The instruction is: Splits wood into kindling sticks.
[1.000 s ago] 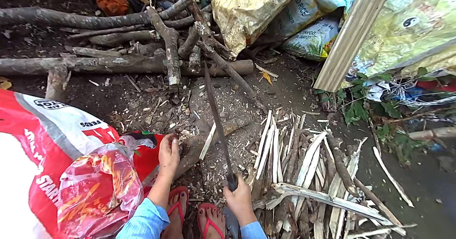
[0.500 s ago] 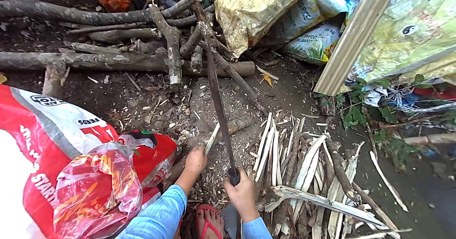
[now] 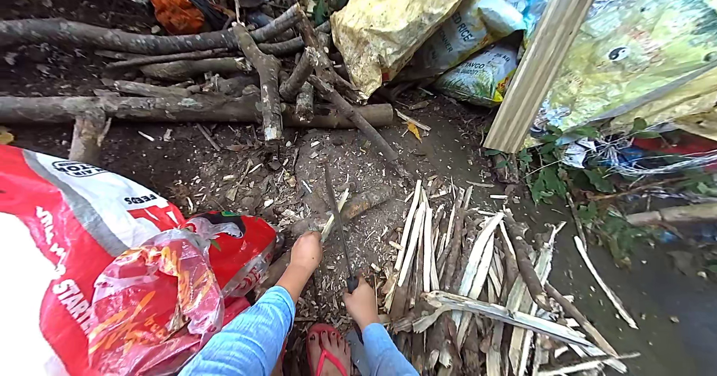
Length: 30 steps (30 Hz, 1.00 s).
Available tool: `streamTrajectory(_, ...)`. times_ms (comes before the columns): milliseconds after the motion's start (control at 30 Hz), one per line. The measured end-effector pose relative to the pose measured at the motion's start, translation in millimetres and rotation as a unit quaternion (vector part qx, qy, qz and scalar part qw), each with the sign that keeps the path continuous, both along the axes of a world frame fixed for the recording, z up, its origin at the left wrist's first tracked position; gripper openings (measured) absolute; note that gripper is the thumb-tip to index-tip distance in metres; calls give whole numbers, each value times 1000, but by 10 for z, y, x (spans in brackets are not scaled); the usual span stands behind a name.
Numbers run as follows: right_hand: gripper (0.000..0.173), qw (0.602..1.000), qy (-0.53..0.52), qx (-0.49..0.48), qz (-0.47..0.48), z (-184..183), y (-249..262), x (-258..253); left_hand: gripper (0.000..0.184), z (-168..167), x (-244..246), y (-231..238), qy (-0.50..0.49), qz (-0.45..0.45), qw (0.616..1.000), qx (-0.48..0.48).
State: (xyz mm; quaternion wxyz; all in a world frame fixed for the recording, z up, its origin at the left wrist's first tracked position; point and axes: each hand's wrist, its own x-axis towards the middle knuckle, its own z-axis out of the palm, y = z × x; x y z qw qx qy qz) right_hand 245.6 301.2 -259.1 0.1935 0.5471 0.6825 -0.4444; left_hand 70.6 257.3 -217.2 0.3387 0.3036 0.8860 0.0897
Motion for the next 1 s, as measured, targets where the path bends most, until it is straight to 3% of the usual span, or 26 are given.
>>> streamTrajectory(167, 33, 974, 162, -100, -121, 60, -49, 111, 33, 40, -66, 1, 17, -8, 1000, 3)
streamTrajectory(300, 39, 995, 99, -16, -21, 353, 46, 95, 34, 168, -141, -14, 23, 1, 1000, 12)
streamTrajectory(400, 40, 995, 93, -18, 12, 537, 85, 43, 35, 157, -181, 13, 20, 19, 1000, 15)
streamTrajectory(567, 39, 988, 105, -93, -62, 415, 5, 41, 37, -6, -180, -37, 29, -17, 999, 18)
streamTrajectory(767, 50, 996, -64, 41, 55, 325, -70, -5, 35, -59, -159, -27, 25, -41, 999, -13)
streamTrajectory(867, 40, 996, 78, -27, -29, 179, -55, 26, 34, -37, -205, 4, 21, -28, 999, -16)
streamTrajectory(933, 23, 947, 223, -161, -164, 138, -158, 71, 33, -23, -216, 15, 13, -19, 1000, -21)
streamTrajectory(1000, 23, 928, 251, -179, -208, 196, -219, 76, 34, -9, -224, 35, 8, -17, 999, -32)
